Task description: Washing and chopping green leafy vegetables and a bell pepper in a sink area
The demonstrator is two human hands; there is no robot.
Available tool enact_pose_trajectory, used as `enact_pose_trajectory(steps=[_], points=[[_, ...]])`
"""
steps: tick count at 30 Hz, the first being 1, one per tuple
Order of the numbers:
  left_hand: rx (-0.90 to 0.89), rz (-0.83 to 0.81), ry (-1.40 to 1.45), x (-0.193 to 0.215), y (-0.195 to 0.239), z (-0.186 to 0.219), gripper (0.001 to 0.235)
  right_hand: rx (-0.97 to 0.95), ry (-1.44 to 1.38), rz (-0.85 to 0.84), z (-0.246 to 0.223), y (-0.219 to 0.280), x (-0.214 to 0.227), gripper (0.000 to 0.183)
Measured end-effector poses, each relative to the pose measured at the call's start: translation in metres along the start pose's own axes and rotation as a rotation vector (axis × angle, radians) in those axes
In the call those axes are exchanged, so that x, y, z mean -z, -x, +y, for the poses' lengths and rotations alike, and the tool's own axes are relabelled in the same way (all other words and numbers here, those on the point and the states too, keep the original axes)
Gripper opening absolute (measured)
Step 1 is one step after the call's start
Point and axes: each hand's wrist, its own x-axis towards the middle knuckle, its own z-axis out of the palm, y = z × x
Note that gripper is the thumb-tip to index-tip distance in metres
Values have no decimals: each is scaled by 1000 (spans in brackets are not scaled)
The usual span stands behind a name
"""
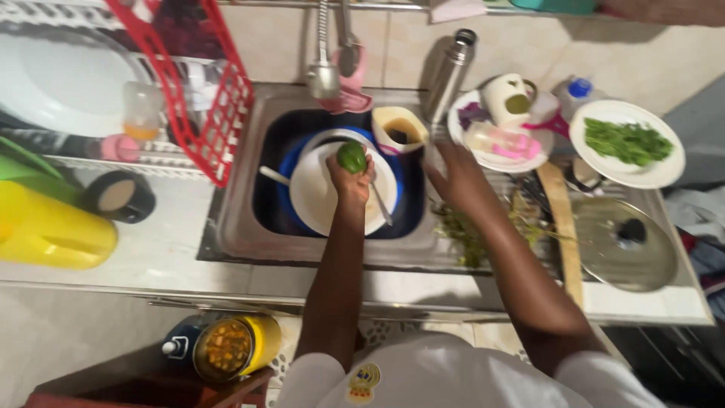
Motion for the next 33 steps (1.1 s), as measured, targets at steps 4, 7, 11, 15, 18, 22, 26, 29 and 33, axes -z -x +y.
enact_pose_trajectory(steps=[4,7,11,15,18,22,26,29,33], points=[[11,47,205,16,-15,18,40,236,-247,211,-33,-180,-74,68],[15,3,320,25,-18,21,44,-43,-1286,22,-120,-231,-75,52],[44,73,395,11,7,37,44,-373,-2406,-625,-118,-266,-147,24],[70,-15,460,29,-12,32,67,713,-951,-28,-111,-200,-159,94],[-28,29,414,58,-70,3,57,166,-805,-235,-99,-166,-211,46],[-134,-249,557,115,-192,-14,45,459,-224,22,-87,-153,-238,39],[-205,-270,545,117,-188,-30,48,116,-140,-420,-76,-197,-241,46],[-254,-287,539,115,-186,-35,50,-133,-419,-309,-70,-183,-245,41],[-309,-303,527,128,-181,-27,52,-312,-323,-245,-119,-118,-219,48]])
